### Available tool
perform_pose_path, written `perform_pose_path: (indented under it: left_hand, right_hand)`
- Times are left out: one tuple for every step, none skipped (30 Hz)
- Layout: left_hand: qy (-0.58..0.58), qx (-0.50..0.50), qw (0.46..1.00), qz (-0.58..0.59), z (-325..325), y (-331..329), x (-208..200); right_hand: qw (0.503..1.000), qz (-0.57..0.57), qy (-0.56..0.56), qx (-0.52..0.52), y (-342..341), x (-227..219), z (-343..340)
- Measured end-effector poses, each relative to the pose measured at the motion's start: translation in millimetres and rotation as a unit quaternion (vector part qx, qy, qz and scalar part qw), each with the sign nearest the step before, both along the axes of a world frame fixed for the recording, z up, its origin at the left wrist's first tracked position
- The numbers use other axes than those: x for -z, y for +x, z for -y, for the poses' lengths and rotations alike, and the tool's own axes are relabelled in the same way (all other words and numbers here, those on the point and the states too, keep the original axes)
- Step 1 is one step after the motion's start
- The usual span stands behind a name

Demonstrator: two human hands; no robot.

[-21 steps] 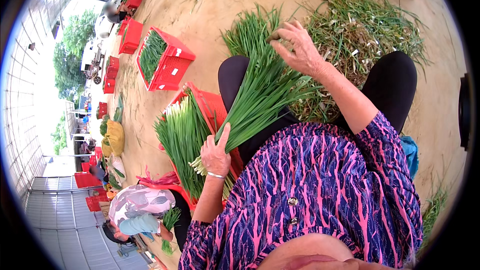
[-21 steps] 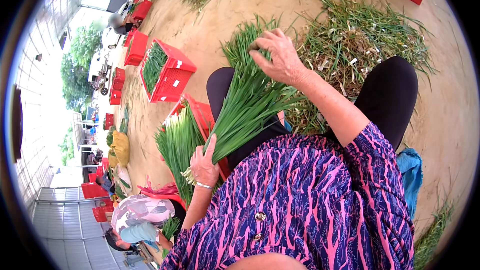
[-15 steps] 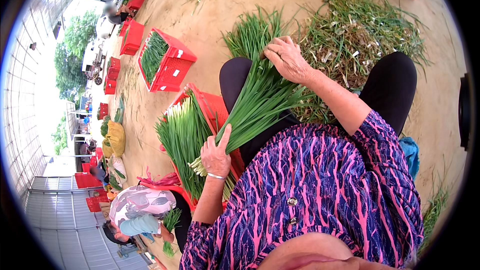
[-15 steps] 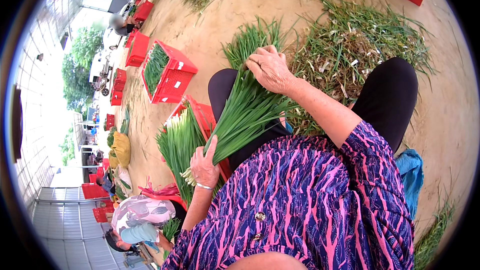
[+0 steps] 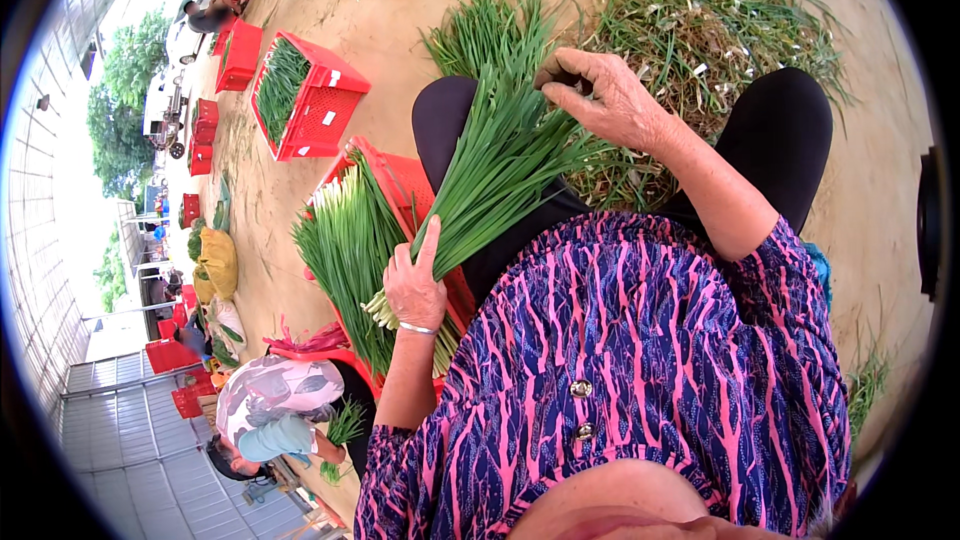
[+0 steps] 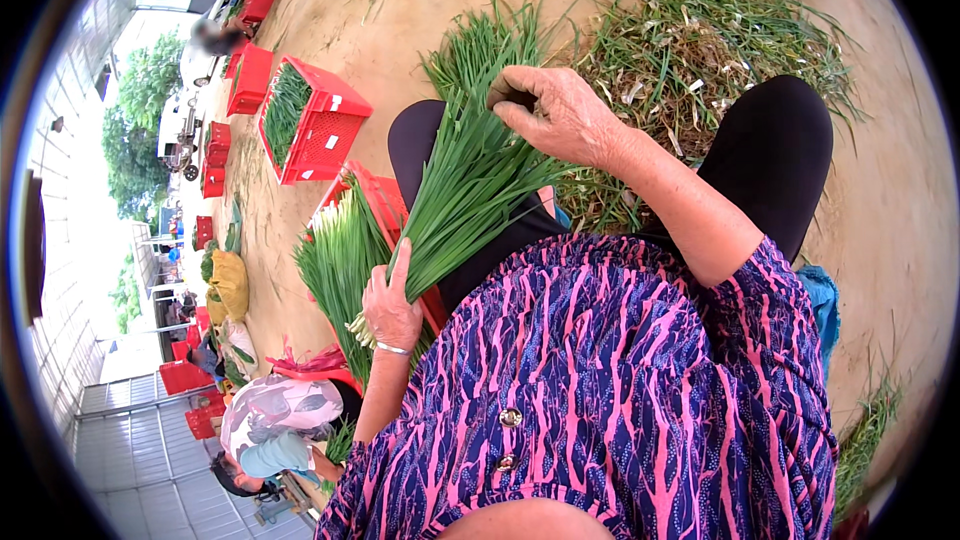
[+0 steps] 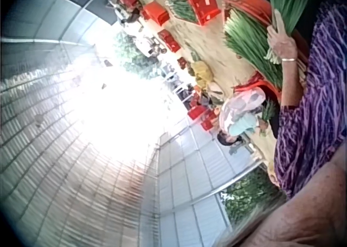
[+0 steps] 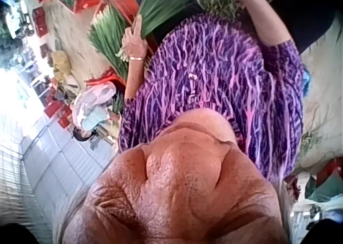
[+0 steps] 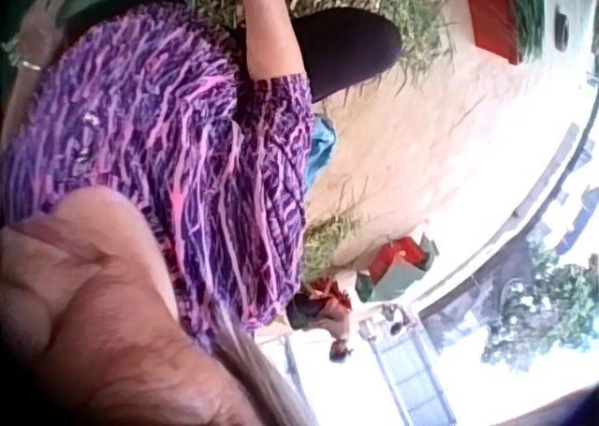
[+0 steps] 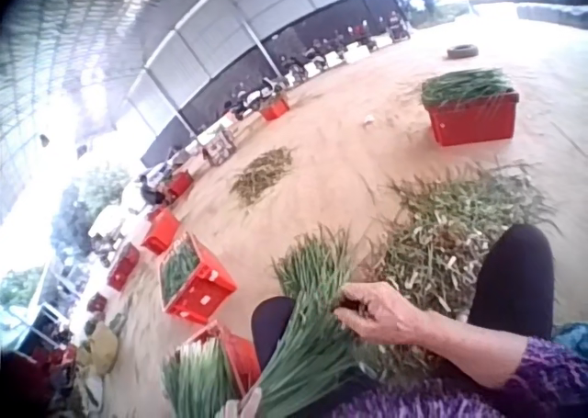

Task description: The person sits on the ground and sorts through bundles of green onions, picking off dry or damaged leaves by hand and placing the cleaned stalks into a red crate.

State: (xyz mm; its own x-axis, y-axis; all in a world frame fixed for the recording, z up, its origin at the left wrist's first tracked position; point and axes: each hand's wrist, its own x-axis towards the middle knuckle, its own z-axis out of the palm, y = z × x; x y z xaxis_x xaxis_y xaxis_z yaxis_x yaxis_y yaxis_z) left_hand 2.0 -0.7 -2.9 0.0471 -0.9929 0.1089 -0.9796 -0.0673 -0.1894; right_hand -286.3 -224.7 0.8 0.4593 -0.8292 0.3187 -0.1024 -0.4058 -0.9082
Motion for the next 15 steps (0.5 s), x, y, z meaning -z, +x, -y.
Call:
perform_pose_path:
  left_hand:
    - [0.002, -0.002, 1.000, -0.001, 0.0, -0.2, -0.6]
    - [0.004, -0.007, 1.000, -0.001, -1.1, -0.9, -0.1]
    - [0.007, -0.010, 1.000, 0.000, -0.9, -1.0, 0.6]
    - [0.009, -0.013, 1.000, 0.000, -0.7, -1.3, 1.3]
    - [0.009, -0.012, 1.000, -0.004, -0.4, -1.9, 1.9]
    - [0.006, -0.011, 1.000, -0.007, 1.3, -2.4, 1.9]
    - [0.004, -0.009, 1.000, -0.011, 2.8, -2.7, 1.9]
    - [0.009, -0.012, 1.000, -0.014, 1.8, -2.6, 2.0]
    - [0.013, -0.016, 1.000, -0.018, -1.2, -2.2, 1.3]
    - [0.016, -0.020, 0.999, -0.021, -2.2, -2.2, 0.4]
    - [0.006, -0.012, 0.999, -0.032, -0.3, -2.9, -0.7]
    - [0.000, -0.013, 0.999, -0.033, 0.9, -3.0, -0.7]
    - [-0.006, -0.013, 0.999, -0.035, 0.0, -2.9, -0.7]
    - [-0.012, -0.014, 0.999, -0.037, 0.2, -2.9, -0.7]
    - [-0.026, 0.001, 0.999, -0.025, 0.2, -1.6, -2.1]
  right_hand:
    - [1.000, -0.021, -0.011, -0.013, -1.7, 7.8, -4.1]
    - [0.998, -0.047, -0.039, -0.014, -2.4, 17.1, -9.7]
    - [0.995, -0.072, -0.069, -0.005, -1.0, 24.4, -13.2]
    - [0.990, -0.096, -0.098, 0.005, -0.4, 30.3, -15.9]
    - [0.989, -0.106, -0.099, 0.006, -1.1, 35.0, -17.5]
    - [0.991, -0.110, -0.082, -0.001, -1.1, 36.1, -16.7]
    - [0.991, -0.114, -0.065, -0.008, -1.2, 37.5, -15.5]
    - [0.992, -0.118, -0.047, -0.014, -1.7, 39.9, -14.9]
    - [0.995, -0.091, -0.048, -0.018, -0.5, 42.0, -15.9]
    - [0.994, -0.101, -0.033, -0.015, -1.1, 43.3, -15.6]
    - [0.994, -0.111, -0.018, -0.011, -2.0, 43.9, -14.9]
    - [0.993, -0.121, -0.007, -0.005, -3.8, 42.7, -12.6]
    - [0.989, -0.147, -0.014, 0.015, -7.1, 41.8, -10.5]
    - [0.989, -0.140, -0.019, 0.032, -12.1, 41.6, -7.2]
    - [0.990, -0.131, -0.024, 0.048, -16.2, 41.8, -4.5]
